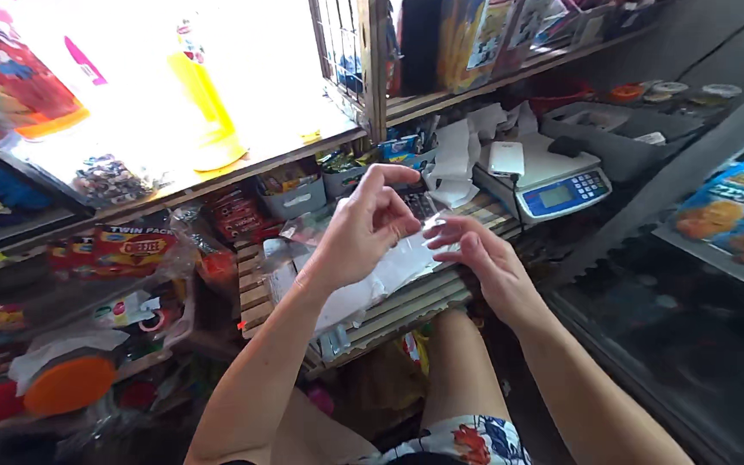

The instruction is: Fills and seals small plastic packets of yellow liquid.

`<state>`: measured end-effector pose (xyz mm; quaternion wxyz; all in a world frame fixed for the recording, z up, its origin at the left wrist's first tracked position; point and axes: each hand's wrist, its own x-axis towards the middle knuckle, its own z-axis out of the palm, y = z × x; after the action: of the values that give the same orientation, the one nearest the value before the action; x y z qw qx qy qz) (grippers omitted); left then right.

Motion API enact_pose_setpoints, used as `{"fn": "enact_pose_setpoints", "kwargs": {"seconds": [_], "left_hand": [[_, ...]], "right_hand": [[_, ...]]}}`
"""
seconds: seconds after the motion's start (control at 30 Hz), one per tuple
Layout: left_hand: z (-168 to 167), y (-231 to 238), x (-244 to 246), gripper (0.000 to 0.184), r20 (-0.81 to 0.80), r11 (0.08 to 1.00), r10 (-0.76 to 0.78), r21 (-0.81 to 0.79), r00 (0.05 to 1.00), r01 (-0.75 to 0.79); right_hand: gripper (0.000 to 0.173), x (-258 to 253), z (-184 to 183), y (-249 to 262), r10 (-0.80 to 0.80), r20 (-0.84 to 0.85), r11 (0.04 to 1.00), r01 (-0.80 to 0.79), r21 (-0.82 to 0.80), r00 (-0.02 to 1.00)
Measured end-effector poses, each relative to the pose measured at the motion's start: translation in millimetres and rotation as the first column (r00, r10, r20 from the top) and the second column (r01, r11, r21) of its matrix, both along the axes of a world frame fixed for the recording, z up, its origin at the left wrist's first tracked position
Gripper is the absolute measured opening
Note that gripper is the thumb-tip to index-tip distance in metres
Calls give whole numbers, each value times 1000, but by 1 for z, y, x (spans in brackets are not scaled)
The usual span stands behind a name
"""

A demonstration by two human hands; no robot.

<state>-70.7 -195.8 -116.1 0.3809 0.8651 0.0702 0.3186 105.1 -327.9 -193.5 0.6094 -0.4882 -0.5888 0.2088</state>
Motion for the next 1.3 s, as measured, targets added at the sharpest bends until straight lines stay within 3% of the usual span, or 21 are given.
{"fn": "enact_pose_setpoints", "kwargs": {"seconds": [0.07,0.13,0.2,0.3,0.4,0.5,0.57,0.6,0.67,0.73,0.87,0.93,1.03,1.13,1.23,1.3], "left_hand": [[-7,-8,-1,47,-59,998,-23,55,998,27],[-10,-15,-5,43,-84,993,-12,117,996,21],[-12,-20,-10,41,-110,990,16,144,994,0],[-15,-29,-13,38,-109,987,58,157,992,-40],[-22,-36,-15,35,-81,991,49,127,996,-38],[-29,-41,-18,36,-56,994,57,92,997,-52],[-35,-43,-21,35,-28,994,87,65,996,-85],[-39,-43,-22,34,-8,994,97,54,995,-96],[-44,-47,-23,34,14,994,100,42,995,-101],[-49,-54,-22,34,5,995,93,41,996,-94],[-59,-64,-23,33,-10,997,77,16,997,-77],[-64,-65,-28,33,2,996,88,-17,996,-88],[-78,-68,-37,32,5,989,133,-72,991,-133],[-102,-80,-48,28,-27,982,154,-105,988,-156],[-128,-96,-59,25,-40,971,188,-143,981,-192],[-144,-105,-63,26,-61,958,219,-176,974,-227]], "right_hand": [[47,-5,14,1,-2,11,1000,2,19,1000],[17,-11,17,1,-113,56,989,107,99,992],[7,-15,13,1,-230,147,966,207,153,962],[18,-21,3,2,-377,290,917,311,248,880],[32,-23,-3,4,-369,279,918,300,261,887],[22,-20,-3,-7,-99,49,993,95,76,994],[8,-15,-1,-17,78,-125,997,-78,4,989],[14,-14,-1,-20,113,-186,993,-117,-9,976],[16,-17,-4,-24,91,-235,994,-101,-31,968],[5,-23,-8,-29,-20,-152,997,9,-76,988],[30,-32,-24,-30,-168,75,985,171,-24,983],[31,-31,-29,-30,-139,15,988,140,-67,990],[7,-29,-37,-34,10,-230,989,-43,-140,973],[16,-36,-57,-42,76,-364,979,-138,-148,928],[10,-48,-75,-56,21,-370,957,-126,-262,929],[14,-58,-85,-65,-57,-223,941,-22,-338,973]]}}
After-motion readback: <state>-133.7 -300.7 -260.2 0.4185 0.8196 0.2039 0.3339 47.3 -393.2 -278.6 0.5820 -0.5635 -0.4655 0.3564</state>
